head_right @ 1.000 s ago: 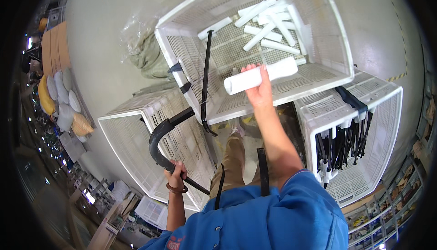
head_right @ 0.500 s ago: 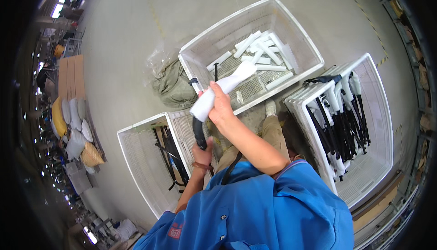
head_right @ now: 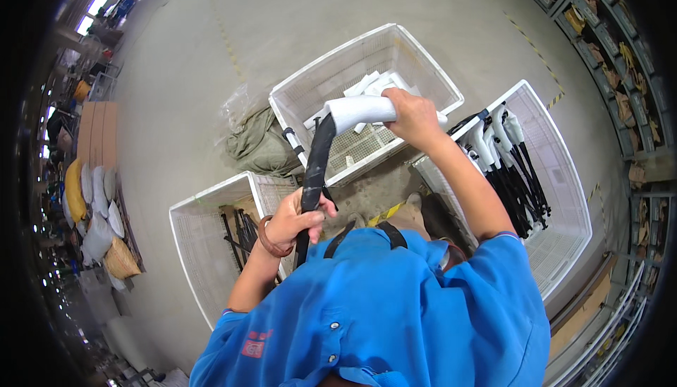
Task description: The person repeatedly picks black curved rods and white plastic caps from white baskets, wipes the rods with a cloth, and inserts the caps into the rod ends. The person places the assembled units into a basket and continues the cycle.
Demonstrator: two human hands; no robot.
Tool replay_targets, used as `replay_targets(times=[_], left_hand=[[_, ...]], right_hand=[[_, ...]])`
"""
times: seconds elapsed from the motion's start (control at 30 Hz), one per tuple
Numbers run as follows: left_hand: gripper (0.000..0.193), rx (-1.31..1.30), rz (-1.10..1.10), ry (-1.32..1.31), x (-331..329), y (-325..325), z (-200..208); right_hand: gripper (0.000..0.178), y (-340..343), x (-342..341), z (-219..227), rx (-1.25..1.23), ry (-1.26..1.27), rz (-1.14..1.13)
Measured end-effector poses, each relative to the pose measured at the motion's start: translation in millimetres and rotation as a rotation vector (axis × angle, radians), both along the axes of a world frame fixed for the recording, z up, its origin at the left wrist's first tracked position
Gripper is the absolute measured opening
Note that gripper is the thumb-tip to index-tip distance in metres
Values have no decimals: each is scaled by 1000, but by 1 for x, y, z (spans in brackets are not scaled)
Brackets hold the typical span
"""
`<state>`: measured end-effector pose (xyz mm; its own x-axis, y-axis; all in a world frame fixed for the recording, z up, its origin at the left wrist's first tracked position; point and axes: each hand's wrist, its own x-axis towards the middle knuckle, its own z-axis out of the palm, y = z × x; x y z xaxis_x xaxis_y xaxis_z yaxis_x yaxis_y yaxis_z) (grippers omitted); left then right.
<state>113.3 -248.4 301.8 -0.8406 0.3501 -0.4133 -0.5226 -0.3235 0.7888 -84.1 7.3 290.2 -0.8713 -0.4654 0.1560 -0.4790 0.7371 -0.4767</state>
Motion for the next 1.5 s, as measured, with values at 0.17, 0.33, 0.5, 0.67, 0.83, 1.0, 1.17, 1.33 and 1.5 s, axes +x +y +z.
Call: replay_targets(times=[0.17,0.33,0.5,0.67,0.83,1.0,1.17,1.33,1.5], left_hand=[[30,-100,40,-75,20,37,10],[21,-246,-90,93,15,92,4],[34,-200,-105,15,2,116,-7],[26,-223,-85,-110,-4,121,-12],[16,-311,-124,-53,-23,104,-11],[18,-731,-368,687,-69,133,-22],[27,-1282,-910,1067,-94,231,-24],[4,-970,-1017,1767,-95,369,-53],[44,-579,-843,1808,-111,443,-83]], right_hand=[[45,50,-11,20,-31,-122,266],[37,54,-27,83,16,-495,596],[23,15,22,78,634,251,980],[24,31,35,54,488,482,852],[53,68,60,48,141,672,303],[42,90,122,34,-49,578,270],[41,167,132,5,125,-220,138],[50,287,210,-60,-167,-561,-331],[41,397,323,-103,52,-449,-980]])
